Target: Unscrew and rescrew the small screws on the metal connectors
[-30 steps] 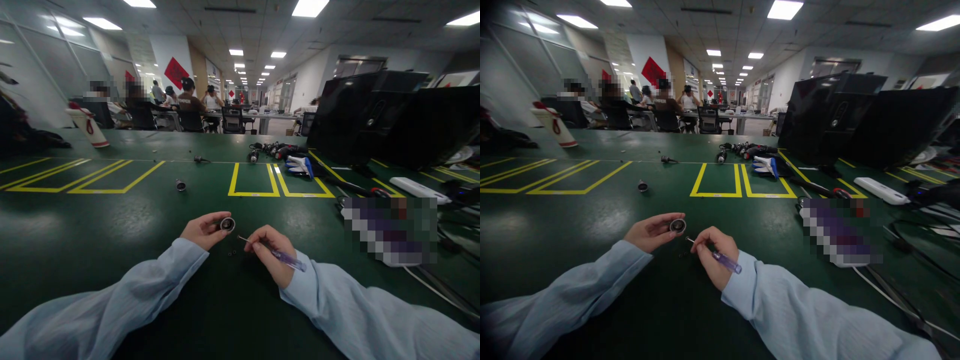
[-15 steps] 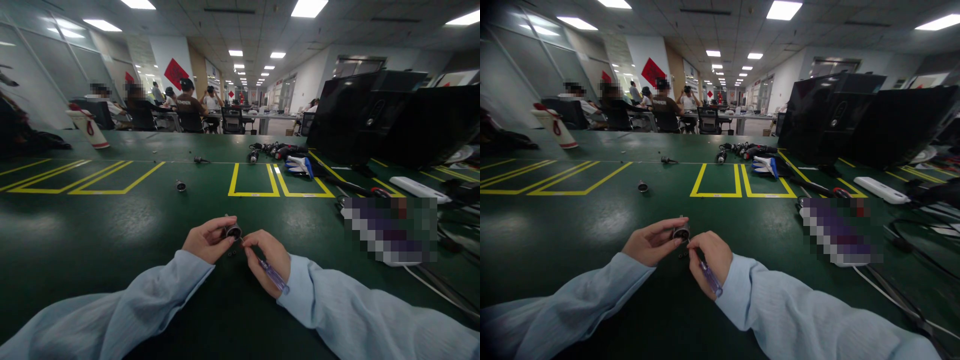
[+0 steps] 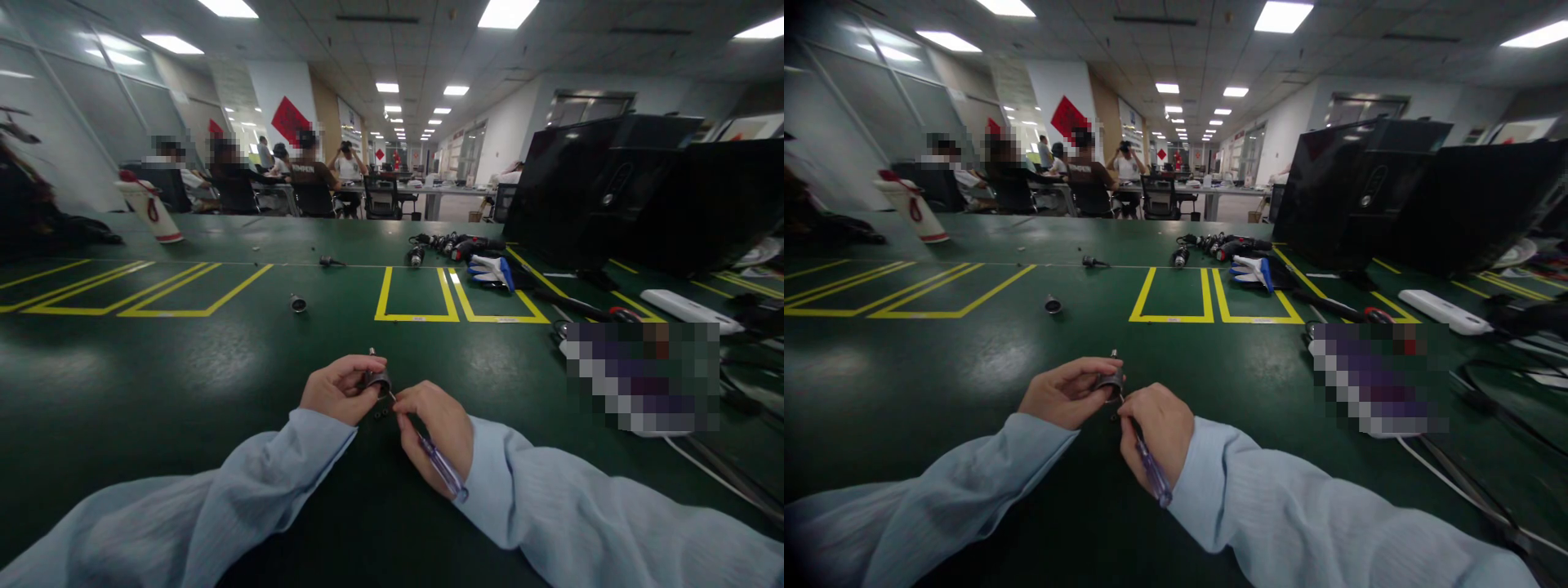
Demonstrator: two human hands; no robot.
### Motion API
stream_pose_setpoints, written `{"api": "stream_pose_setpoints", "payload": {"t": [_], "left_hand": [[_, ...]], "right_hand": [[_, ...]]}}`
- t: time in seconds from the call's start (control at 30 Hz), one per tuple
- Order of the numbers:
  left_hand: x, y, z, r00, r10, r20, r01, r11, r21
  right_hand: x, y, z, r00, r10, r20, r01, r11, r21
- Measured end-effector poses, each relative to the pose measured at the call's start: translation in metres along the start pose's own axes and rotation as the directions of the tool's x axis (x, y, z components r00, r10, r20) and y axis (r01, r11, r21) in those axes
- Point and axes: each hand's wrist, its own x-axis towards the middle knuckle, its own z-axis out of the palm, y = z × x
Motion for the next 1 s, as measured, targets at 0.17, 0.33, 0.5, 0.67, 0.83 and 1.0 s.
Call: {"api": "stream_pose_setpoints", "payload": {"t": [0.17,0.33,0.5,0.67,0.83,1.0], "left_hand": [[-0.001,-0.001,0.001,1.0,0.004,-0.002,-0.004,0.999,0.033],[0.003,-0.005,-0.001,1.0,-0.019,-0.009,0.019,1.0,-0.003],[0.013,-0.008,-0.008,0.992,-0.123,-0.022,0.121,0.99,-0.073],[0.018,-0.005,-0.015,0.98,-0.196,0.02,0.197,0.976,-0.097],[0.017,-0.005,-0.015,0.976,-0.212,0.052,0.216,0.969,-0.12],[0.016,-0.004,-0.014,0.975,-0.212,0.072,0.22,0.966,-0.135]], "right_hand": [[0.0,-0.002,0.002,1.0,-0.008,0.02,0.008,0.999,-0.036],[0.004,-0.007,-0.004,0.997,0.067,0.033,-0.067,0.998,0.021],[0.008,0.003,-0.006,0.883,0.442,0.155,-0.469,0.822,0.323],[0.01,0.017,0.002,0.76,0.557,0.334,-0.648,0.61,0.457],[0.011,0.017,0.003,0.748,0.559,0.357,-0.663,0.632,0.401],[0.011,0.016,0.002,0.773,0.535,0.342,-0.629,0.717,0.3]]}}
